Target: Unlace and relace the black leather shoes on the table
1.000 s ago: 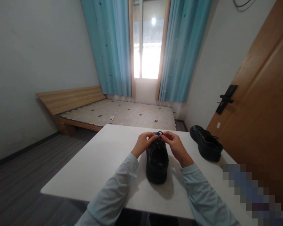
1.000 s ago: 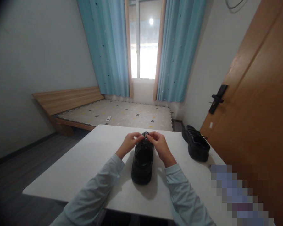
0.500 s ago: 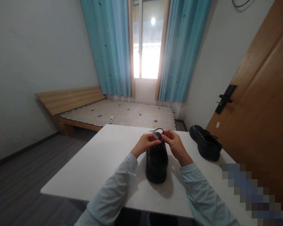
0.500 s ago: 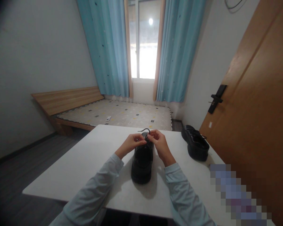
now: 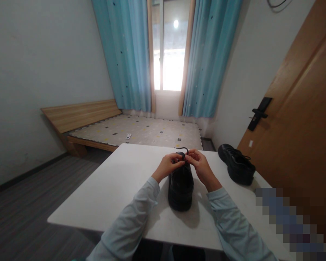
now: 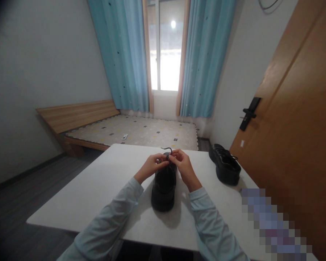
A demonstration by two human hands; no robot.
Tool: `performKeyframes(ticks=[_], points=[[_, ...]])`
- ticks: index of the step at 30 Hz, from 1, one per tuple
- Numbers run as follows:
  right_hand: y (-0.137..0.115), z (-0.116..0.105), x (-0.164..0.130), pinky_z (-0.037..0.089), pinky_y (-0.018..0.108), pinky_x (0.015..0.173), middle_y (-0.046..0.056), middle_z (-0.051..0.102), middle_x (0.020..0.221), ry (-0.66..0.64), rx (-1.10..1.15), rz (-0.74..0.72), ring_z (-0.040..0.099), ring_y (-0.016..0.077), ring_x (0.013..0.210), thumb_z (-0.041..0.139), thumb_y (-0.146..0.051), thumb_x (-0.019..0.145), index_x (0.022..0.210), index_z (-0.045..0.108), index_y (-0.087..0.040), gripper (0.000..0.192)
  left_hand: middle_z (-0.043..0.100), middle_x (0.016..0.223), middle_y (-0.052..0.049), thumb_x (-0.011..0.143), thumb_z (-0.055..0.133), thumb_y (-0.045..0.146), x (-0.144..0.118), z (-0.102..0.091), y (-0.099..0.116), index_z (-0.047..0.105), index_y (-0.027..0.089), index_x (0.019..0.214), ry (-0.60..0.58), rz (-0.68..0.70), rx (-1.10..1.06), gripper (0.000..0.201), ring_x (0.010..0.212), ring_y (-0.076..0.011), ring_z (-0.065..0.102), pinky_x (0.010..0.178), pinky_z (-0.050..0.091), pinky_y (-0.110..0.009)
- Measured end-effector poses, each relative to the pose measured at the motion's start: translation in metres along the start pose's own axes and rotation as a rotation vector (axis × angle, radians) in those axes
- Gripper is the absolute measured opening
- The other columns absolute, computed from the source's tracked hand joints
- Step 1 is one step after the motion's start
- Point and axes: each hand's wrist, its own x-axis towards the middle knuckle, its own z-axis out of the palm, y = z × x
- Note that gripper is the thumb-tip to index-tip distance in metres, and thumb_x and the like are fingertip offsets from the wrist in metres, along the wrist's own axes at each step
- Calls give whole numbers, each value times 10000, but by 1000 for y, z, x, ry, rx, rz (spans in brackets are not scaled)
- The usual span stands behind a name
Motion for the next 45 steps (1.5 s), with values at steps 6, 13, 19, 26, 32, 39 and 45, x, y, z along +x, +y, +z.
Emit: performKeyframes(ticks=[6, 13, 19, 26, 32, 39, 45], points=[[-2, 1, -1, 422, 257, 683, -28, 631, 699, -13, 30, 14, 584, 129, 699, 758, -321, 650, 760, 621, -203, 211, 663, 842, -36, 741, 611, 227, 1, 1, -1, 710, 164, 880, 23, 27, 78, 181, 739, -141, 569, 639, 411, -232], [-2, 0, -1, 413, 250, 660, -36, 610, 676, 22, 63, 44, 564, 118, 670, 751, -314, 647, 718, 607, -203, 196, 644, 862, -39, 742, 617, 224, -1, -1, 1, 713, 167, 841, 30, 27, 78, 150, 776, -137, 574, 657, 421, -225], [-6, 1, -1, 408, 251, 637, -47, 587, 633, 66, 101, 86, 528, 105, 615, 776, -320, 597, 684, 595, -201, 234, 642, 861, -35, 749, 623, 254, -2, -4, 5, 714, 176, 806, 23, 40, 70, 132, 802, -135, 580, 673, 426, -218], [-7, -1, -2, 399, 234, 620, -51, 575, 633, 76, 136, 116, 515, 94, 617, 773, -302, 595, 685, 592, -196, 228, 637, 844, -44, 729, 649, 354, -1, -7, 3, 676, 155, 763, 0, 37, 41, 204, 802, -151, 567, 666, 427, -240], [-7, -2, -3, 419, 238, 632, -46, 576, 654, 73, 121, 114, 523, 96, 617, 757, -309, 618, 702, 592, -199, 216, 600, 727, -18, 671, 688, 427, 1, -9, -3, 616, 142, 675, -32, -23, -47, 294, 724, -143, 535, 650, 414, -246], [-5, -6, -2, 466, 259, 692, -8, 639, 769, 45, 128, 117, 586, 117, 688, 725, -330, 675, 730, 614, -190, 187, 559, 653, 12, 751, 611, 467, 0, -13, 1, 571, 125, 676, -15, -75, -321, 352, 655, -105, 505, 668, 403, -238], [-7, -7, -2, 484, 311, 810, 18, 686, 768, -3, 190, 95, 636, 151, 774, 725, -313, 688, 698, 648, -182, 153, 630, 825, -28, 749, 641, 451, -2, -10, -3, 563, 126, 732, -14, -127, -631, 335, 784, -121, 578, 761, 454, -259]])
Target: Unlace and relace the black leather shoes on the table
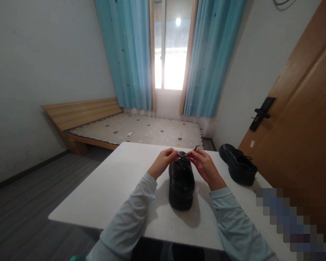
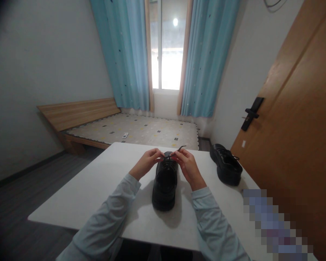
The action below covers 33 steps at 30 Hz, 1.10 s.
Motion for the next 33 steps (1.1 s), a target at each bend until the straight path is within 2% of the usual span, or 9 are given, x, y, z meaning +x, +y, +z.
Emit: performKeyframes(ticks=[4, 7, 10, 20, 25, 33], points=[[-2, -1, 0, 476, 353, 884, 31, 706, 816, -45, 74, -8, 657, 178, 846, 726, -326, 696, 708, 635, -195, 160, 664, 846, -44, 727, 675, 460, -2, 3, 1, 579, 126, 744, 9, -22, -195, 348, 808, -133, 615, 787, 473, -272], [-3, -2, 1, 486, 355, 873, 18, 699, 857, -36, 111, -1, 666, 170, 818, 740, -343, 688, 712, 630, -208, 176, 685, 873, -87, 724, 679, 478, -4, 6, 3, 621, 108, 829, -9, -68, -304, 389, 816, -165, 648, 801, 492, -301], [-3, -3, 1, 495, 359, 853, 17, 692, 881, -40, 122, 9, 666, 170, 790, 757, -363, 668, 700, 627, -210, 203, 690, 878, -108, 722, 689, 465, -4, 8, 0, 624, 97, 835, -15, -76, -386, 391, 828, -186, 665, 817, 506, -317], [-2, -5, 0, 503, 352, 835, -18, 635, 761, -54, 168, 17, 604, 123, 674, 755, -343, 670, 653, 601, -211, 204, 633, 842, -48, 720, 717, 381, -1, 16, -5, 554, 123, 777, 221, -47, -558, 311, 714, -137, 648, 710, 563, -313], [-3, -4, 0, 530, 354, 761, -9, 625, 749, -36, 143, 42, 569, 118, 616, 761, -375, 653, 626, 590, -206, 243, 608, 798, -27, 749, 690, 377, 0, 16, -6, 526, 132, 752, 267, -58, -564, 295, 602, -90, 596, 662, 566, -299], [0, -17, 5, 506, 283, 555, -4, 614, 749, -42, 90, 56, 497, 99, 546, 759, -395, 644, 651, 581, -212, 256, 573, 683, 14, 706, 698, 469, 1, 11, -8, 500, 142, 725, 246, -40, -459, 382, 538, -58, 503, 551, 502, -218]])
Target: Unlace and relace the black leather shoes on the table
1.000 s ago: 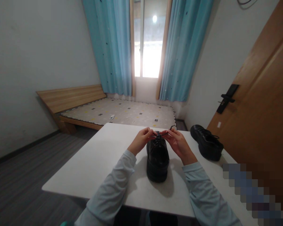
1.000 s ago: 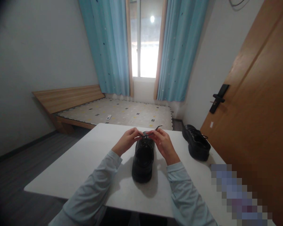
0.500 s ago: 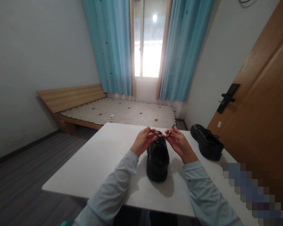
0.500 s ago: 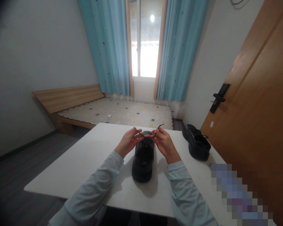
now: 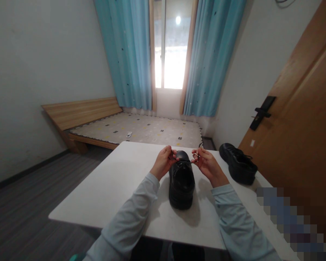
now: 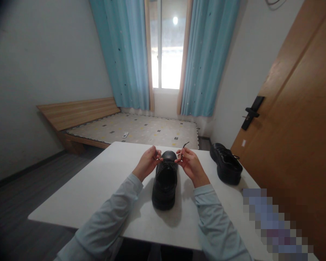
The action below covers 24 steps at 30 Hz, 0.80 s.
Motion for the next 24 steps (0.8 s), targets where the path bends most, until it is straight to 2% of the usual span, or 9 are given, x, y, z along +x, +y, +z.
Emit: performKeyframes(ticks=[15, 24], points=[[-5, -12, -1, 455, 250, 508, -6, 623, 735, -7, -1, 149, 479, 72, 506, 776, -317, 631, 661, 626, -186, 202, 514, 637, 48, 678, 698, 515, 3, -9, 5, 412, 166, 722, -90, 6, 118, 454, 470, -25, 391, 436, 340, -152], [-5, -23, 0, 455, 228, 503, -7, 611, 763, -47, -44, 228, 477, 47, 500, 799, -305, 609, 679, 626, -151, 243, 525, 613, 52, 667, 706, 515, 4, -12, 7, 398, 169, 717, -107, -1, 196, 466, 435, -16, 372, 396, 310, -140]])
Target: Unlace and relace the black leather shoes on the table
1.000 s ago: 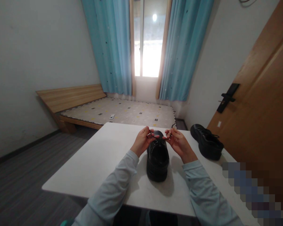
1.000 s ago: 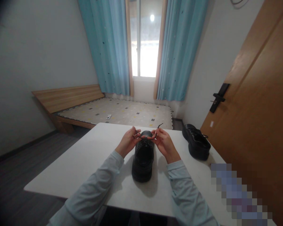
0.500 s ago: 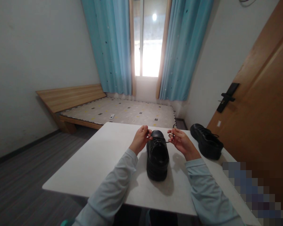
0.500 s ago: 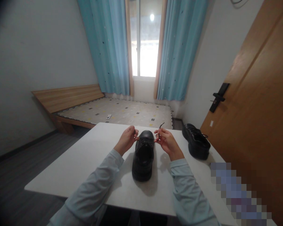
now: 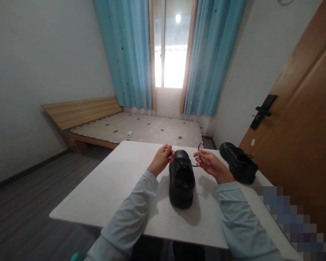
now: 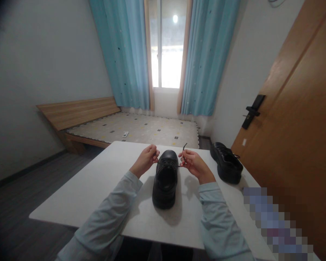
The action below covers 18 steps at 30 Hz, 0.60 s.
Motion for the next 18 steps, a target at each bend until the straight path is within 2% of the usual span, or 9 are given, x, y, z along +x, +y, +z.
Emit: performKeyframes(ticks=[18], points=[[4, -7, 0, 381, 202, 462, -13, 558, 654, -38, -67, 126, 417, 38, 485, 811, -302, 567, 636, 573, -138, 296, 497, 568, 68, 692, 682, 495, 3, -9, -4, 379, 173, 708, -35, -59, 140, 442, 382, 3, 314, 380, 255, -135]])
